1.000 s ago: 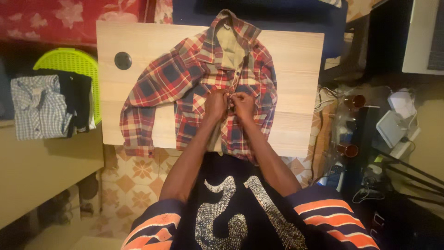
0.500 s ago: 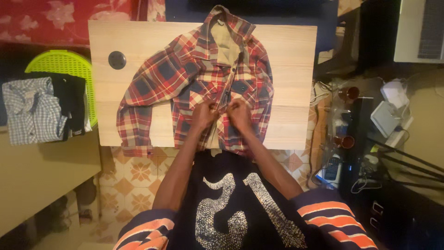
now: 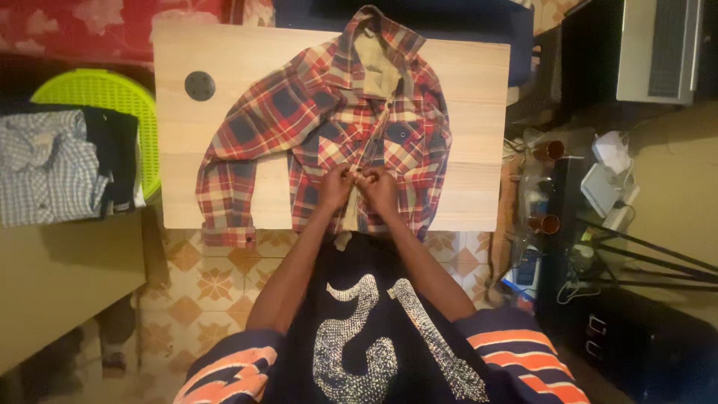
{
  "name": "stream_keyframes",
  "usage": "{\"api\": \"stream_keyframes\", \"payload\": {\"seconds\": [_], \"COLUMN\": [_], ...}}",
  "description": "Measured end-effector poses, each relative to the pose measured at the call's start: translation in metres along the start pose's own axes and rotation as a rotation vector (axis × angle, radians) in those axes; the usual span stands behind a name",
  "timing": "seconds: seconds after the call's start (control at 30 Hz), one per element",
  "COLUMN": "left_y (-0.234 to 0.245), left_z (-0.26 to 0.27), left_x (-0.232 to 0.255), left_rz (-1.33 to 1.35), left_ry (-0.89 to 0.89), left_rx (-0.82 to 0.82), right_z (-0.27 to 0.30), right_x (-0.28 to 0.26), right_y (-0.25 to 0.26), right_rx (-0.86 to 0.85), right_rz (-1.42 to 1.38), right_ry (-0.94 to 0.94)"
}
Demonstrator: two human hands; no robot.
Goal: The person folds a plaid shirt on a small wooden table, buttons it, aligns the sleeves, and folds it into a compact rectangle. They then place the folded shirt into a green laundry basket and pick up a folded pair of jeans from a nearby stack.
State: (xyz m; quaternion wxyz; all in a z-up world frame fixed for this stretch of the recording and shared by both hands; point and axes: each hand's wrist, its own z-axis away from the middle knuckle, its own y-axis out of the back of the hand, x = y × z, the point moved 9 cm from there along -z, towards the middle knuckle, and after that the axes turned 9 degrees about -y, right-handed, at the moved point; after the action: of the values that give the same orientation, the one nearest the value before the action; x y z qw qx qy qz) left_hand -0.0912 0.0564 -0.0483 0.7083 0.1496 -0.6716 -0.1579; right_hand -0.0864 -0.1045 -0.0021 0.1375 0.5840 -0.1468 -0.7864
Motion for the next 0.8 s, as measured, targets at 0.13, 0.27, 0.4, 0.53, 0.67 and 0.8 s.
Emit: {"api": "stream_keyframes", "payload": {"seconds": [0.13,0.27,0.4,0.53,0.67,0.8], "left_y": [-0.002,0.000,0.005,0.010,0.013,0.013], "left_z": [-0.006,-0.012,-0.013,-0.015,-0.013,-0.018], "left_x": [-0.010,-0.009,0.008,0.039,0.051,0.050], "left_rz": [-0.191,0.074,0.250,0.306,0.296,0.183], "left_ry": [0.002,-0.007,-0.017,-0.105,-0.093,-0.045], "left_rx": [-0.018,0.027,-0.029,-0.076,-0.073,-0.064], "right_z": [-0.019,-0.023,-0.001,0.018,0.016,0.010], "right_x": [0.066,0.059,0.046,0.042,0.029,0.022], "right_y": [-0.014,0.015,0.032,0.029,0.038,0.041], "right_rx": [-0.255,-0.112,0.023,0.033,0.153,0.222], "right_rz": [-0.169,-0.144,-0.222,-0.570,-0.381,-0.272], "right_ry": [-0.385,-0.226,-0.309,-0.475,-0.312,-0.223]}}
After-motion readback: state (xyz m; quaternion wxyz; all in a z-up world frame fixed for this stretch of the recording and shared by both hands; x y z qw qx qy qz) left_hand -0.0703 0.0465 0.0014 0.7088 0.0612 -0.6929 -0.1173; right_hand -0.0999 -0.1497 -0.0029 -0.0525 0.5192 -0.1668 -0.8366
